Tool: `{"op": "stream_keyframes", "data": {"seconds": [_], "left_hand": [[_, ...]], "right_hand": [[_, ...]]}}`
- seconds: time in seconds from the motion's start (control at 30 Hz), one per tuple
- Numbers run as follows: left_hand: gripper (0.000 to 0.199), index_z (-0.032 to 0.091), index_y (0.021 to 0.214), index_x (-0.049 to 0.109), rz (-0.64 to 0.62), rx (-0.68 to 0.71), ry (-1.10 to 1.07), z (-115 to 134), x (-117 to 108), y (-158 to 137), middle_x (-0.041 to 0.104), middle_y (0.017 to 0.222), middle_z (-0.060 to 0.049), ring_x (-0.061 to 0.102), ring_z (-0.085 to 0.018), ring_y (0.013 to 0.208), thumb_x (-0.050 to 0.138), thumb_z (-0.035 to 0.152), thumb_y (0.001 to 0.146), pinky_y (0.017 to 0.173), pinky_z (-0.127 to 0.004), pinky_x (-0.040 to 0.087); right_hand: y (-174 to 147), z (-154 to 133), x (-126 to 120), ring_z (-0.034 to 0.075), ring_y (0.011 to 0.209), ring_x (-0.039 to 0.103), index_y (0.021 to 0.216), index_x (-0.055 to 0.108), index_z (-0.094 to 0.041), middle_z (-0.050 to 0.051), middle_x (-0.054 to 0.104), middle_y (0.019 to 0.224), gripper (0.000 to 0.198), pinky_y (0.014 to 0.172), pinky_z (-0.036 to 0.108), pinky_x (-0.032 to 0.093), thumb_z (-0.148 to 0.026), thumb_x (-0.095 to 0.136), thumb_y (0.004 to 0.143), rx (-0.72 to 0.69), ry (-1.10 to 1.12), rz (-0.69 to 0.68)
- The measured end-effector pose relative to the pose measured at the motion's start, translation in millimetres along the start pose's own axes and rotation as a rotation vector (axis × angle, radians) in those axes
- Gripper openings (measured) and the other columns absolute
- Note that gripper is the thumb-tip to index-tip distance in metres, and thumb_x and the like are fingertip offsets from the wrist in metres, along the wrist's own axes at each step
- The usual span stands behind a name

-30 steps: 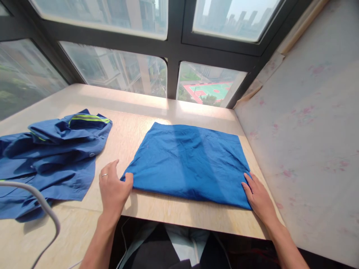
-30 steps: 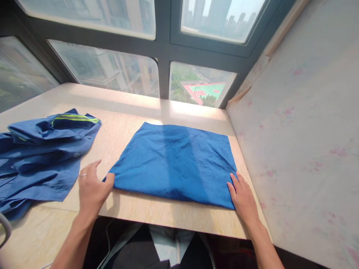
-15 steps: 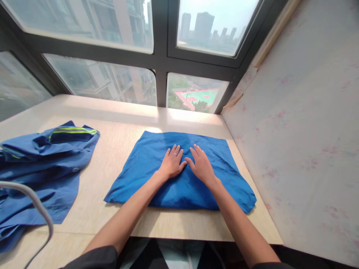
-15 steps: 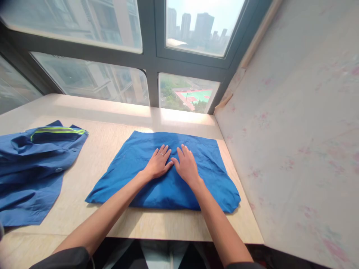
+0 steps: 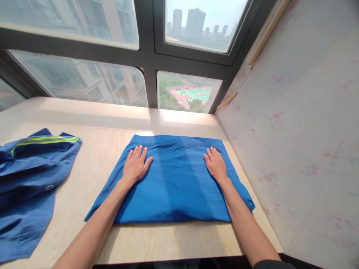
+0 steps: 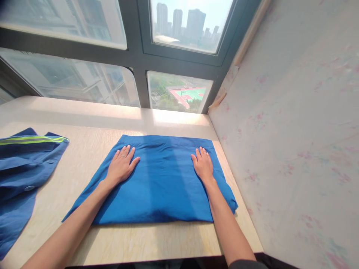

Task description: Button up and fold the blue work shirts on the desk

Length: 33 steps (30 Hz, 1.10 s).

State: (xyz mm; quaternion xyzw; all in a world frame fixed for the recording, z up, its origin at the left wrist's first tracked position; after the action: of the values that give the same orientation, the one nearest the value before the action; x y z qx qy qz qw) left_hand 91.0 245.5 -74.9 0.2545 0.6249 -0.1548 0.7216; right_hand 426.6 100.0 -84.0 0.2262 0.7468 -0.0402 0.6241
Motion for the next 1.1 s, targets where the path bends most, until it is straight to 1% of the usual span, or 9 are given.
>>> {"op": "stream_keyframes", "data": {"seconds": [0.07,0.17,0.4,0.6,0.73,0.83,0.93,1.03,1.1], "left_hand": [[0.067,0.007,0.148,0.043,-0.01,-0.032,0.015,-14.9,-1.1,1.6,0.035,0.157,-0.021,0.03,-0.034,0.148,0.03,0.051,0.099,0.118,-0.053,0.026],[0.069,0.007,0.149,0.042,-0.035,-0.04,0.032,-23.6,-1.7,2.6,0.033,0.158,-0.021,0.029,-0.035,0.148,0.029,0.052,0.099,0.118,-0.052,0.025],[0.074,0.008,0.152,0.038,-0.055,-0.18,0.07,-27.0,-5.2,1.9,0.029,0.159,-0.025,0.027,-0.039,0.147,0.025,0.057,0.098,0.116,-0.057,0.023],[0.075,0.009,0.152,0.036,-0.085,-0.192,0.054,-27.4,-4.3,3.5,0.029,0.16,-0.023,0.026,-0.038,0.148,0.024,0.058,0.097,0.116,-0.057,0.022],[0.075,0.009,0.152,0.036,-0.078,-0.2,0.026,-27.7,-3.3,2.9,0.03,0.159,-0.023,0.027,-0.038,0.148,0.025,0.058,0.096,0.116,-0.057,0.022],[0.074,0.01,0.152,0.038,-0.091,-0.208,0.006,-31.4,-4.4,6.2,0.032,0.158,-0.023,0.028,-0.038,0.147,0.027,0.058,0.096,0.116,-0.058,0.024],[0.073,0.01,0.149,0.043,-0.16,-0.23,-0.034,-38.8,-7.0,17.4,0.036,0.156,-0.025,0.032,-0.039,0.145,0.032,0.058,0.095,0.113,-0.061,0.029],[0.067,0.007,0.136,0.055,-0.205,-0.275,-0.066,-32.0,-14.4,29.7,0.049,0.145,-0.028,0.04,-0.044,0.139,0.041,0.056,0.092,0.105,-0.064,0.037],[0.06,0.007,0.128,0.06,-0.139,-0.245,-0.08,-2.9,-24.1,32.6,0.055,0.138,-0.028,0.041,-0.046,0.137,0.044,0.052,0.092,0.103,-0.065,0.038]], "right_hand": [[-4.5,25.8,-4.8,0.029,0.145,0.036,0.139,0.056,-0.008,0.02,0.042,0.153,0.054,0.117,0.052,0.03,-0.042,0.032,0.104,0.005,0.045,0.031],[-9.2,46.6,-8.8,0.028,0.143,0.039,0.136,0.059,-0.01,0.018,0.047,0.151,0.054,0.117,0.051,0.033,-0.044,0.033,0.103,-0.02,0.132,0.068],[-6.2,50.7,-4.1,0.029,0.145,0.036,0.139,0.056,-0.011,0.016,0.042,0.154,0.059,0.119,0.052,0.03,-0.052,0.036,0.101,-0.001,0.19,0.061],[2.7,65.0,-0.6,0.027,0.149,0.028,0.141,0.055,-0.014,0.014,0.037,0.158,0.067,0.122,0.05,0.022,-0.062,0.036,0.098,0.026,0.342,-0.065],[0.6,78.7,-13.2,0.024,0.145,0.037,0.134,0.061,-0.018,0.011,0.048,0.151,0.066,0.121,0.046,0.026,-0.067,0.041,0.095,0.038,0.637,-0.111],[0.0,91.6,-21.8,0.024,0.137,0.049,0.13,0.063,-0.018,0.011,0.057,0.143,0.064,0.117,0.044,0.035,-0.067,0.047,0.092,0.127,0.847,-0.097],[2.2,99.6,-28.5,0.024,0.129,0.056,0.127,0.063,-0.016,0.014,0.062,0.137,0.06,0.109,0.041,0.044,-0.061,0.055,0.088,0.181,0.964,-0.082],[3.5,105.7,-37.5,0.023,0.113,0.066,0.123,0.063,-0.014,0.014,0.069,0.125,0.049,0.099,0.037,0.051,-0.045,0.062,0.085,0.211,0.841,-0.097],[1.6,111.3,-46.1,0.022,0.098,0.069,0.117,0.066,-0.013,0.012,0.073,0.11,0.041,0.089,0.034,0.053,-0.035,0.065,0.082,0.243,0.608,-0.116]]}}
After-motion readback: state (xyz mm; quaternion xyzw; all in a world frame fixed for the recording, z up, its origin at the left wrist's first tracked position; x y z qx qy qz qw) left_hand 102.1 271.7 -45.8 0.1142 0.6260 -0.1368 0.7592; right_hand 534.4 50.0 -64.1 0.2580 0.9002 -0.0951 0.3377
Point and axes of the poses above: each hand's wrist, its own y-axis towards the middle knuckle, its own x-axis out of the palm, z = x × y, the point moved 7 cm from there along y, towards the middle knuckle
